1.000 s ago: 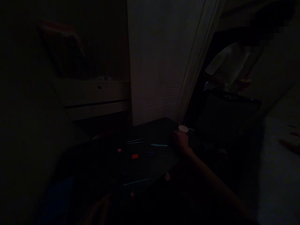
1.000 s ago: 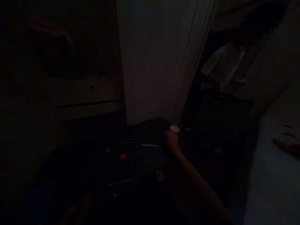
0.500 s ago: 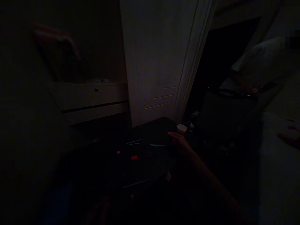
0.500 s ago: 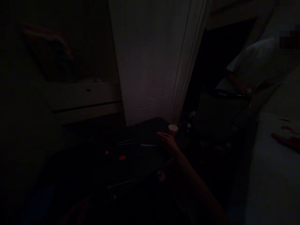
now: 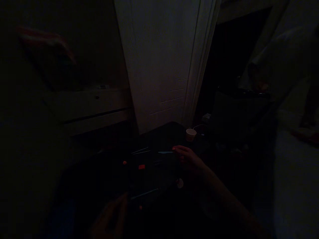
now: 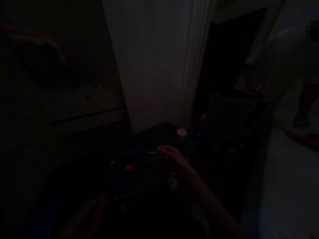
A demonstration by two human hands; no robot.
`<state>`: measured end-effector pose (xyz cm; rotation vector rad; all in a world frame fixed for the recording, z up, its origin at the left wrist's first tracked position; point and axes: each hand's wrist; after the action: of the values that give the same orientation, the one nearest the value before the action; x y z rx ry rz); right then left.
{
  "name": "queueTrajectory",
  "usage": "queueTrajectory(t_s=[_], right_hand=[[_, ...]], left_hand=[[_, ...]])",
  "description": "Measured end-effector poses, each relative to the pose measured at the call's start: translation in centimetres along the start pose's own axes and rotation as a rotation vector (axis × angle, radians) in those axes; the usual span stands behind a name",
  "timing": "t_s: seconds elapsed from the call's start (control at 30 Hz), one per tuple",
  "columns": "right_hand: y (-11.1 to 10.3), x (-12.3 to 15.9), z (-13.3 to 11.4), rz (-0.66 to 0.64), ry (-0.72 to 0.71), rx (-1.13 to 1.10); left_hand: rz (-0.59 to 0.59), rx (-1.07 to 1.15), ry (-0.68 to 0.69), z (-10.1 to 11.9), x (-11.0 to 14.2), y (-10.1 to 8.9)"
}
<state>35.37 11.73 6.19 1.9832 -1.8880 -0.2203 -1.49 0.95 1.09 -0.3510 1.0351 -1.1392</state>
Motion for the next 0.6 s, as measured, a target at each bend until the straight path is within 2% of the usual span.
queueTrajectory(t_s=[0.07,0.2,0.3,0.47,0.6], right_hand=[[0.6,0.6,0.4,0.032,-0.012,-0.01],[1.0,1.1,1.5,0.085,-0.016,-0.013],[1.1,1.3,2.4,0.111,-0.016,-0.001],[1.7,2.0,3.0,0.15,-0.014,0.028],[2.5,2.9,3.1,0.153,-0.008,0.041]], left_hand=[[-0.059,-0.016,0.024,0.5,-2.4,0.8],[-0.263,-0.061,0.108,1.2,-8.0,2.8],[-0.36,-0.063,0.163,1.6,-11.1,4.3],[-0.455,-0.015,0.234,2.5,-13.3,5.9],[-0.45,0.058,0.202,3.2,-13.2,5.4]])
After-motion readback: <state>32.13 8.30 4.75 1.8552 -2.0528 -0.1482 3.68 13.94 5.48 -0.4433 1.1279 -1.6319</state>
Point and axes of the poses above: each hand's wrist, its own x-axis away from the middle knuckle, its own y-axis out of the palm, z = x × y, and after that the axes turned 4 degrees about y, right-handed
